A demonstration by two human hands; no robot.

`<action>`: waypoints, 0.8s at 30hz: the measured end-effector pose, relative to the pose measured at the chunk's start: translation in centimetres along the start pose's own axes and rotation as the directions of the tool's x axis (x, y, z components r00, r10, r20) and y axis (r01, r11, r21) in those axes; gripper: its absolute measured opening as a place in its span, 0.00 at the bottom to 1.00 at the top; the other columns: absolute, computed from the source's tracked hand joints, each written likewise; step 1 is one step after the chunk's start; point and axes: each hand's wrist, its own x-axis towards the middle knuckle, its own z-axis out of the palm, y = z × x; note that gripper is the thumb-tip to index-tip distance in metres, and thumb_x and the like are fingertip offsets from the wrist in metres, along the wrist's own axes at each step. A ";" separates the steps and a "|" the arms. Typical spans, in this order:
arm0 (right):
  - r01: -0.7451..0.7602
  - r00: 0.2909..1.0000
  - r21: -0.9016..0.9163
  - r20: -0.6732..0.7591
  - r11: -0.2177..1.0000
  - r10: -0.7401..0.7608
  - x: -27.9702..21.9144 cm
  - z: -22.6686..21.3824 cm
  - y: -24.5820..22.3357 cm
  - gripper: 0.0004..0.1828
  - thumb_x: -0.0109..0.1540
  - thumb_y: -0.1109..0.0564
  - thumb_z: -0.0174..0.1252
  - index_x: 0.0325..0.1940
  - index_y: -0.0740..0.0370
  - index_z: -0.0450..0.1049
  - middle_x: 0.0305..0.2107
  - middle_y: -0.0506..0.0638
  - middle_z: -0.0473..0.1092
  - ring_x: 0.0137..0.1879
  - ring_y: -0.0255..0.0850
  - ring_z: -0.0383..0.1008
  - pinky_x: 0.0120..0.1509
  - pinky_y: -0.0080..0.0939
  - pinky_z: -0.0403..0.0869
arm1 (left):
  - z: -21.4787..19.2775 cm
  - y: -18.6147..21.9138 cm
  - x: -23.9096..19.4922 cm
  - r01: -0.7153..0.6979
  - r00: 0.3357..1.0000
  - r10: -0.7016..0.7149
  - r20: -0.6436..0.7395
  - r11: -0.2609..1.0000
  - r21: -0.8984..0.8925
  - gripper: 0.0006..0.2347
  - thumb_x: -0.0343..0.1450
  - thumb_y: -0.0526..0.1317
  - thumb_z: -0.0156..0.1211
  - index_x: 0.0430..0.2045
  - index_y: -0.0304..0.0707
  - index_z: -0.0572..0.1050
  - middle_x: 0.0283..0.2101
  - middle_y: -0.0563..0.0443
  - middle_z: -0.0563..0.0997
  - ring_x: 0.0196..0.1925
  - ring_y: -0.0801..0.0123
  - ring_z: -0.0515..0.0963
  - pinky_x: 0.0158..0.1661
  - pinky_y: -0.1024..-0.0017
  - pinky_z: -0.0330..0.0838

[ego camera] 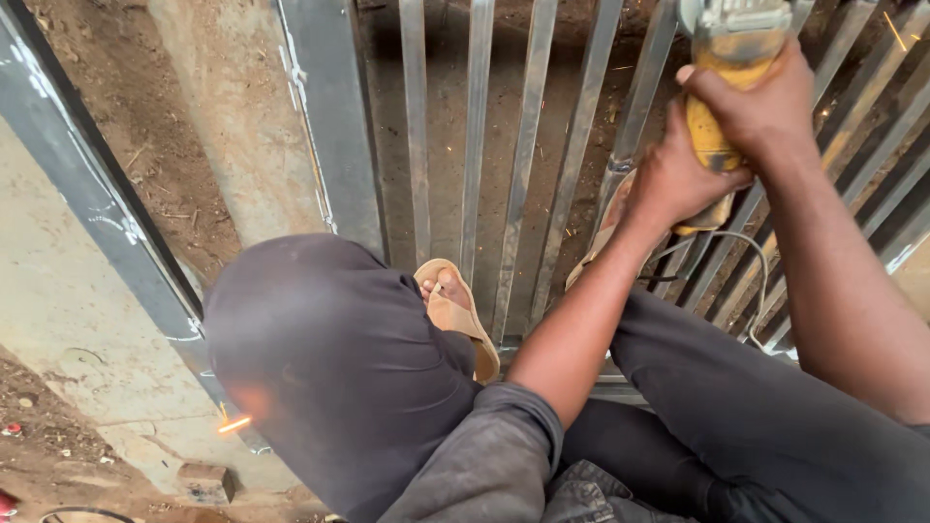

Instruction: The person uses an angle grinder to smooth out the welds and joints on a metal gate, working across different sections of the frame and bars.

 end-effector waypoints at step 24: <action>0.256 0.960 -0.182 -0.070 0.950 -0.272 1.2 -0.7 3.8 0.37 0.61 0.52 0.78 0.64 0.68 0.64 0.52 0.59 0.79 0.62 0.50 0.83 0.68 0.47 0.80 | 4.5 -2.5 2.6 0.037 0.997 -0.044 -0.069 0.995 -0.094 0.51 0.53 0.47 0.78 0.71 0.46 0.48 0.47 0.32 0.83 0.46 0.40 0.85 0.46 0.52 0.82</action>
